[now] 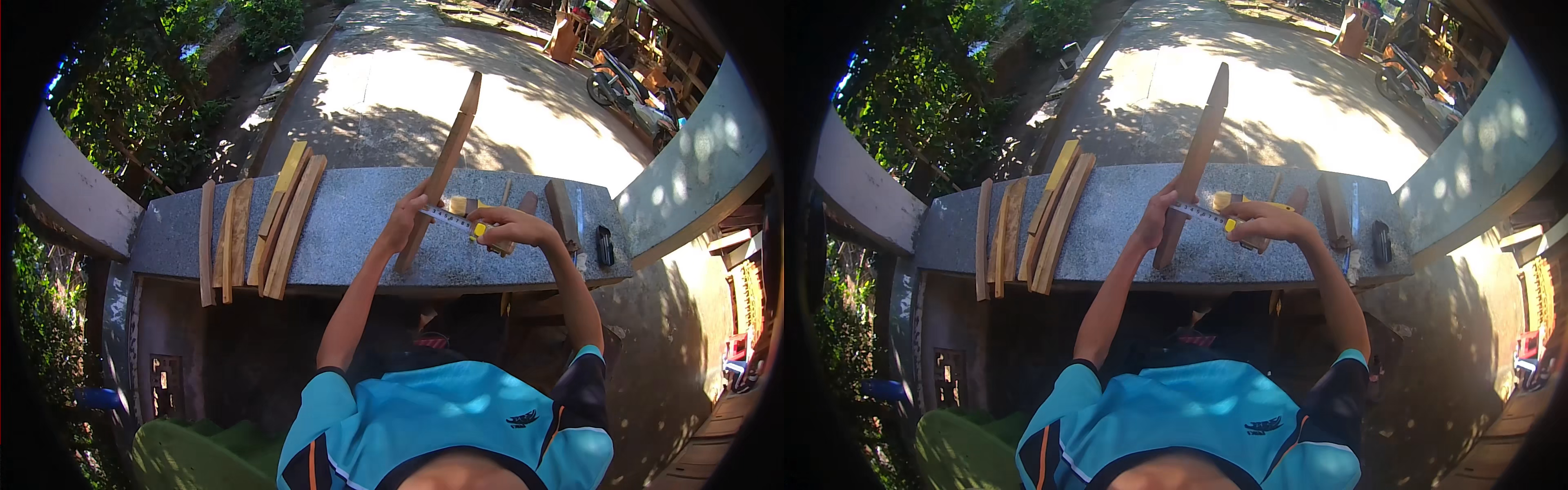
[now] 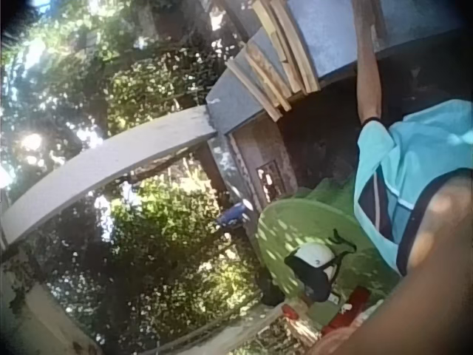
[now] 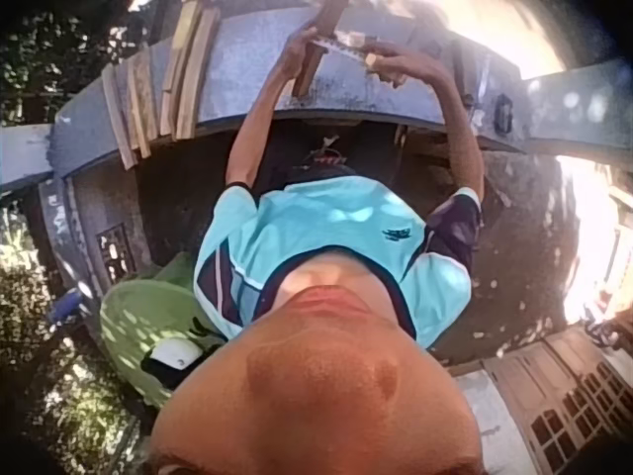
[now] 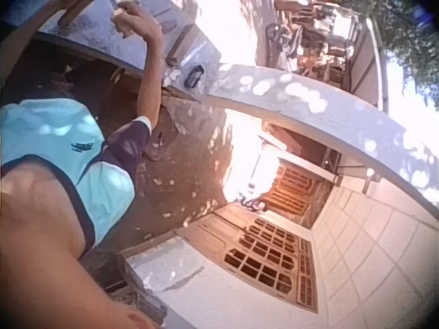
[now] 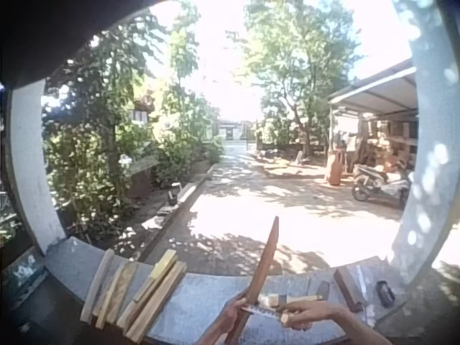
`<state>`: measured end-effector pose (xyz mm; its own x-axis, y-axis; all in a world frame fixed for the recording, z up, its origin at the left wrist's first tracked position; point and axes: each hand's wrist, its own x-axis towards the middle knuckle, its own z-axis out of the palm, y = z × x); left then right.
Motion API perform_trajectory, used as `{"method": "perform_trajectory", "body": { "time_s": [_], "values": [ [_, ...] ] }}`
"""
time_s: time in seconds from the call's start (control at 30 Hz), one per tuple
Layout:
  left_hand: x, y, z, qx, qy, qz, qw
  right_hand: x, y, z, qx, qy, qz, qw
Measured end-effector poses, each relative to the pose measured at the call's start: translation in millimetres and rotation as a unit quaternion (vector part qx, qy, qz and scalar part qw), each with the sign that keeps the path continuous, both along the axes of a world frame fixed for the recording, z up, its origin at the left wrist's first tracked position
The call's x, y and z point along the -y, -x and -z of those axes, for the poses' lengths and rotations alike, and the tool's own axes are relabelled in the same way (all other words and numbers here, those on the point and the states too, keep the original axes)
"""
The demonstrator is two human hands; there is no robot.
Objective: Measure and prepare a piece of wood for a project.
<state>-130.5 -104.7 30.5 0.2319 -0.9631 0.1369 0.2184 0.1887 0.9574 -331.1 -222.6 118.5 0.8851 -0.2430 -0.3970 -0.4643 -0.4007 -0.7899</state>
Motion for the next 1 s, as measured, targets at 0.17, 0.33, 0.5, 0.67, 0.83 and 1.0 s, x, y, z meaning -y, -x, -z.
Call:
{"method": "perform_trajectory", "body": {
  "time_s": [0.17, 0.33, 0.5, 0.67, 0.83, 1.0],
  "values": [
    [-1.4, 4.2, 5.8, 0.023, 0.018, -0.061, 0.998, -0.2, 0.2, -10.6, -0.011, 0.016, -0.024, 1.0],
    [0.5, 12.5, 11.7, 0.005, 0.059, -0.079, 0.995, 2.4, 10.5, -4.3, 0.01, 0.065, -0.031, 0.997],
    [-1.2, 24.2, 6.0, -0.018, 0.062, -0.039, 0.997, -3.9, 2.4, -1.7, 0.004, 0.033, 0.001, 0.999],
    [14.7, 28.2, 9.6, 0.018, 0.105, -0.028, 0.994, -9.0, -21.2, 13.1, 0.096, 0.009, 0.02, 0.995],
    [6.3, 20.0, 9.9, 0.001, 0.08, -0.043, 0.996, -19.3, -27.0, 11.4, 0.131, 0.007, 0.069, 0.989],
    [7.4, 24.4, 10.9, 0.034, 0.104, -0.037, 0.993, -12.4, -22.9, 18.5, 0.124, -0.02, 0.078, 0.989]
  ]
}}
